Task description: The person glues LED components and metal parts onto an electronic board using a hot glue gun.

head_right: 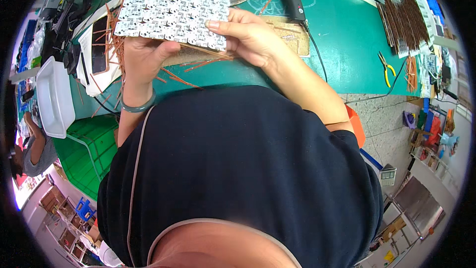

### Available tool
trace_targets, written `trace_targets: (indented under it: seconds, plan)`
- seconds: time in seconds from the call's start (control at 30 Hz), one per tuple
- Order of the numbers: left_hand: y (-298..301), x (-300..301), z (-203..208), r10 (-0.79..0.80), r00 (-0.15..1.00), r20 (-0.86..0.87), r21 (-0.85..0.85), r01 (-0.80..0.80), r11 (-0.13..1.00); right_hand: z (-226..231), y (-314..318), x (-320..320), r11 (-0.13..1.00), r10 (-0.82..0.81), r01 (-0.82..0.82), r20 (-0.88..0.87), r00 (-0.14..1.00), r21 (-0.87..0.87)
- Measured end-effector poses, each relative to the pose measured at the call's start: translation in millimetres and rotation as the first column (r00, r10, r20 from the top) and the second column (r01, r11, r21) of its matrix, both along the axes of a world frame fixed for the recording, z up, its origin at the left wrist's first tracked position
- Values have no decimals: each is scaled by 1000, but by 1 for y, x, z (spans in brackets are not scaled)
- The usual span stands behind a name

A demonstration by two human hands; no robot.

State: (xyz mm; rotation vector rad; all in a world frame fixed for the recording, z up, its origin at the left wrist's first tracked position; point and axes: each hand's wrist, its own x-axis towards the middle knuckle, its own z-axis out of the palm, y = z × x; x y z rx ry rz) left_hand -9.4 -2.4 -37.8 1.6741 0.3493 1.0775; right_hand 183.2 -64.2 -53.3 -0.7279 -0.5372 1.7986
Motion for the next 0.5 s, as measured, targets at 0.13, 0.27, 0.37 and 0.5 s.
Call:
trace_targets:
  seconds: [0.13, 0.27, 0.37, 0.5]
  plan:
    - [19, -31, 5, 28, 947, -319, -373, -153, 915, 18, -6, 16, 969, -238, 217, 207, 949, 122]
    - [34, -75, 9, 518, 542, -662, 235, -506, 830, 49, 0, 58, 811, -528, -93, 792, 307, 577]
    - [15, -40, 47, 816, 523, -247, 695, -491, 525, 111, 2, 32, 608, -692, -529, 722, 13, 592]
    - [-10, 2, 67, 475, 737, -480, 706, 3, 708, 131, 8, 4, 541, -625, -741, 780, -38, 398]
